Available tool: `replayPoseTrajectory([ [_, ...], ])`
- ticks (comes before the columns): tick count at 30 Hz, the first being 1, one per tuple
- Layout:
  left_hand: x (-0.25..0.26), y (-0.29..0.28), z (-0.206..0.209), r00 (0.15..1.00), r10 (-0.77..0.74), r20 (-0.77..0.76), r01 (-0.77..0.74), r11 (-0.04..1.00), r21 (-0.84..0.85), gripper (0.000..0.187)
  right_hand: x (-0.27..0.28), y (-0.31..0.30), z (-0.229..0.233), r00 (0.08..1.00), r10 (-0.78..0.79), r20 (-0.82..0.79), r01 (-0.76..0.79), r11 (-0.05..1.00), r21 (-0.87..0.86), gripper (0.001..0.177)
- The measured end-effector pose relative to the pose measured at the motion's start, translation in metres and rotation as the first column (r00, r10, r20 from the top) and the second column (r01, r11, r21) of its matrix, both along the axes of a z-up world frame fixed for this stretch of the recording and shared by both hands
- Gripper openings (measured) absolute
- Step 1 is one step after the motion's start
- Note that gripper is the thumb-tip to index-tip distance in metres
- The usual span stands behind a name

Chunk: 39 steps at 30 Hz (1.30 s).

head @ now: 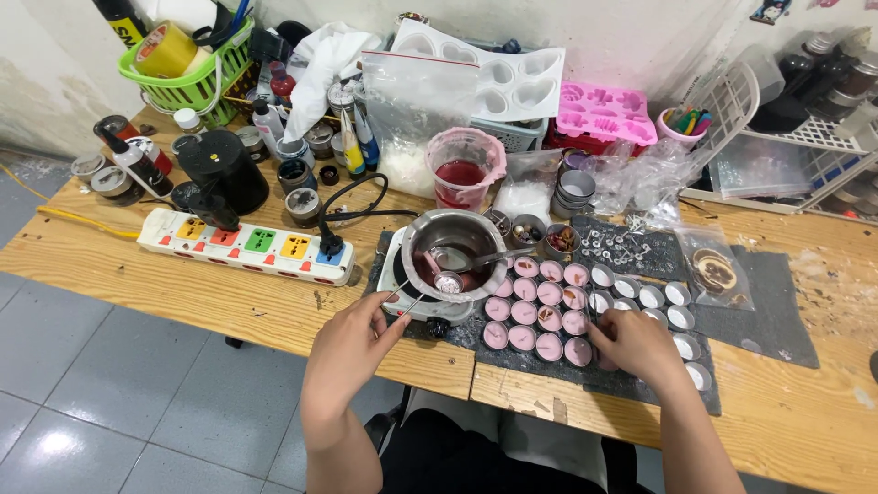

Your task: Melting and stirring wax in a pot over a heating plate for candle production.

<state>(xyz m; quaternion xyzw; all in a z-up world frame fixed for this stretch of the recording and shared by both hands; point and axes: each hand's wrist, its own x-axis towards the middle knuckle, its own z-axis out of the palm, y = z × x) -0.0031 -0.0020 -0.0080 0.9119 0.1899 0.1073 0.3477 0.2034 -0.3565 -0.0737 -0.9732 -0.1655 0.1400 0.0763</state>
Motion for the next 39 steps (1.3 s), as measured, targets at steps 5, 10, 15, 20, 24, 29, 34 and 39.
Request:
replayPoseTrajectory([
  [5,-0.004,0.005,-0.001,1.0,0.003,0.013,-0.003,1.0,0.001,0.042,0.002,-0.002,0.024,0.993,-0.04,0.112,0.005,0.953,0.303,0.034],
  [10,-0.009,0.013,-0.003,0.998,-0.003,0.062,0.002,1.0,0.016,0.044,-0.022,0.036,0.095,0.972,0.007,0.235,-0.161,0.749,0.642,0.021],
  [15,-0.016,0.016,0.007,0.997,0.07,0.017,-0.07,0.998,-0.001,0.045,-0.047,0.111,0.158,0.765,0.347,0.543,-0.62,0.627,0.471,0.022],
  [20,-0.019,0.016,0.005,0.997,0.081,0.011,-0.081,0.997,0.004,0.047,-0.032,0.172,0.15,0.634,0.569,0.524,-0.714,0.691,0.114,0.026],
  [24,-0.02,0.017,0.003,0.997,0.082,0.016,-0.082,0.997,0.001,0.048,-0.021,0.205,0.133,0.618,0.685,0.385,-0.709,0.697,-0.102,0.026],
  [29,-0.02,0.019,0.001,0.996,0.076,0.04,-0.077,0.997,0.008,0.047,-0.014,0.215,0.115,0.564,0.718,0.409,-0.735,0.662,-0.147,0.023],
  [34,-0.02,0.019,0.003,0.996,0.085,0.01,-0.085,0.996,0.004,0.047,-0.014,0.201,0.121,0.543,0.678,0.496,-0.767,0.641,-0.036,0.019],
  [39,-0.02,0.018,-0.001,0.995,0.094,0.018,-0.095,0.995,0.009,0.039,-0.022,0.174,0.13,0.408,0.597,0.691,-0.776,0.626,-0.082,0.019],
])
